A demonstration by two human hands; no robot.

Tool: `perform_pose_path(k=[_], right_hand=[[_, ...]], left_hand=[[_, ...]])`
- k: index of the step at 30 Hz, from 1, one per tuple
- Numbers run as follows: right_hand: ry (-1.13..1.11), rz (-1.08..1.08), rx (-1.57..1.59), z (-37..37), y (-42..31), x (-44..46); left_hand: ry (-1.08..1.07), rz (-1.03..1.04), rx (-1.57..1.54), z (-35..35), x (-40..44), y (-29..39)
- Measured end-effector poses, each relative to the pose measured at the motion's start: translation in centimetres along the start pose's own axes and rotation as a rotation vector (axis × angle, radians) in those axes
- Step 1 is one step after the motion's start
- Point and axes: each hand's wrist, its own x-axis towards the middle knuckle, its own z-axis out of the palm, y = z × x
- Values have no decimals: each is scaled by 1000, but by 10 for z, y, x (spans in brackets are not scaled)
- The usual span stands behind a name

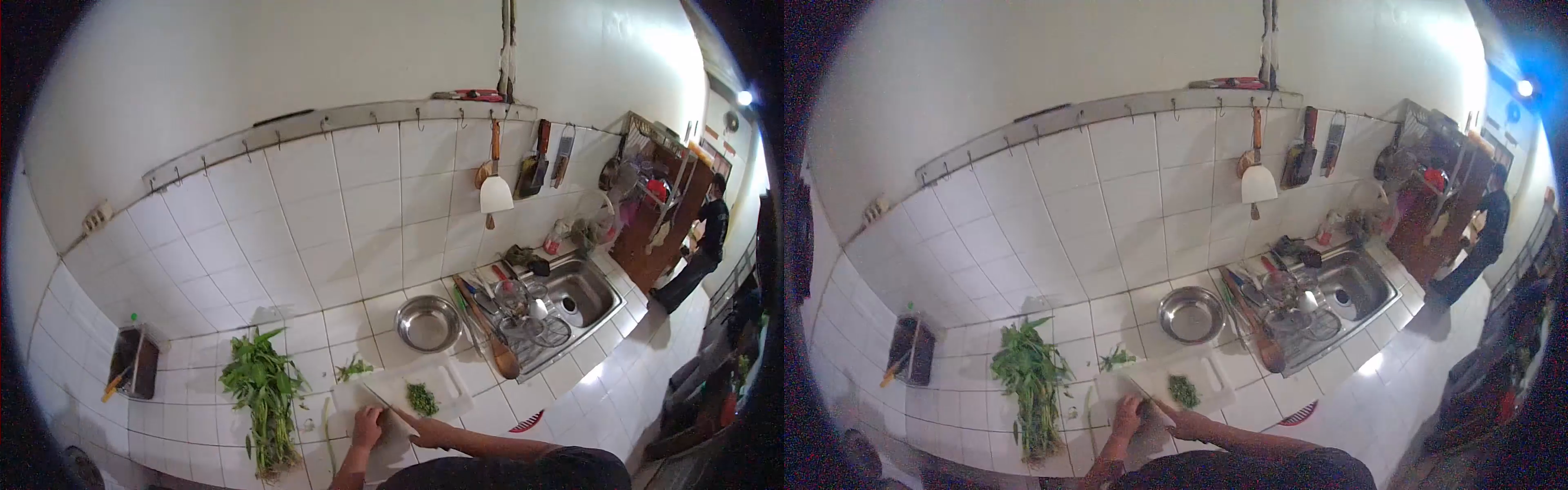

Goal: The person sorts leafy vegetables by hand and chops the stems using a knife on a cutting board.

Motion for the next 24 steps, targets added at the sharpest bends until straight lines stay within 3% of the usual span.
perform_pose_path(k=[2,10,14,16,17,19,24], right_hand=[[-141,41,58,-11,7,-9],[-139,-37,33,-2,24,-9],[57,-188,-97,28,54,22],[11,-139,-104,12,41,19],[16,-141,-110,-7,23,9],[-172,79,-8,-40,-18,-16],[-75,114,-74,-1,-5,-3]], left_hand=[[34,65,32,5,8,-17],[24,-45,91,-2,-2,9],[81,48,128,2,1,-2],[-12,-205,-190,19,4,-36],[-6,-199,-190,16,6,-32],[-24,26,-43,4,7,-13],[3,38,-29,2,5,-6]])
